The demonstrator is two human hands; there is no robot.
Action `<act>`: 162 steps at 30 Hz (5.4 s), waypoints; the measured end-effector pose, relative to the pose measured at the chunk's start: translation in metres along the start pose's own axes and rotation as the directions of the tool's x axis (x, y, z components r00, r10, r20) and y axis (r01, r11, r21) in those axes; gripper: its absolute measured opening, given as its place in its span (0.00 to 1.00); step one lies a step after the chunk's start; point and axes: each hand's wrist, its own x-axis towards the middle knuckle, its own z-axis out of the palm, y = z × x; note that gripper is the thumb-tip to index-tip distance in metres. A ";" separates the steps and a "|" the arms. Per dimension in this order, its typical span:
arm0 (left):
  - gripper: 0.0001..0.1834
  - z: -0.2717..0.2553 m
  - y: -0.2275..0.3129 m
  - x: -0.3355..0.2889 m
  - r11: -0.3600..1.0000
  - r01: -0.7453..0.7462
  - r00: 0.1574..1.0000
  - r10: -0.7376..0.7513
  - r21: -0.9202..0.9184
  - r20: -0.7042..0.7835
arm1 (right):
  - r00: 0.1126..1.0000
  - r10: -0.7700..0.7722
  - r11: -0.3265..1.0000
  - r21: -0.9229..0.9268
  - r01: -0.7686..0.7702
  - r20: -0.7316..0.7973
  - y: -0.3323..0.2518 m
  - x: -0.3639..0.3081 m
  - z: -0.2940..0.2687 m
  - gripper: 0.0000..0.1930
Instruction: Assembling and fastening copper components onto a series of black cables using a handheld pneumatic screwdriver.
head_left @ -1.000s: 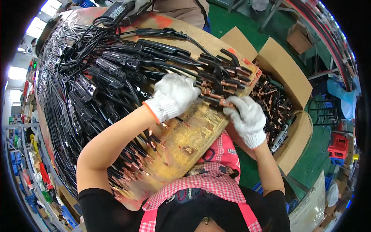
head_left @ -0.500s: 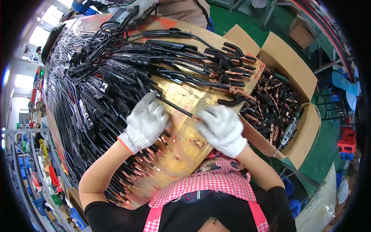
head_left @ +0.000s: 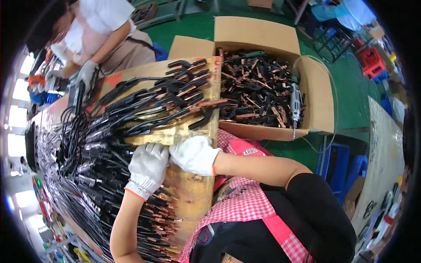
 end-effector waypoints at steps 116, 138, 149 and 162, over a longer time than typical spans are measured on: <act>0.18 0.018 0.011 -0.008 0.756 0.389 0.909 -0.408 -0.527 0.085 | 0.316 0.949 0.064 0.985 -0.161 -0.010 0.242 -0.178 -0.108 0.14; 0.16 0.020 0.014 0.001 0.836 0.420 0.907 -0.405 -0.353 0.119 | 0.828 0.441 0.194 0.938 0.289 -0.346 -0.011 0.033 -0.080 0.06; 0.17 0.022 0.012 0.004 0.828 0.434 0.901 -0.393 -0.354 0.185 | 0.885 0.329 0.124 0.944 0.305 -0.330 -0.002 0.025 -0.074 0.10; 0.12 0.030 0.015 0.004 0.797 0.413 0.902 -0.426 -0.441 0.075 | 0.922 0.228 0.142 0.948 0.285 -0.312 0.005 0.021 -0.065 0.24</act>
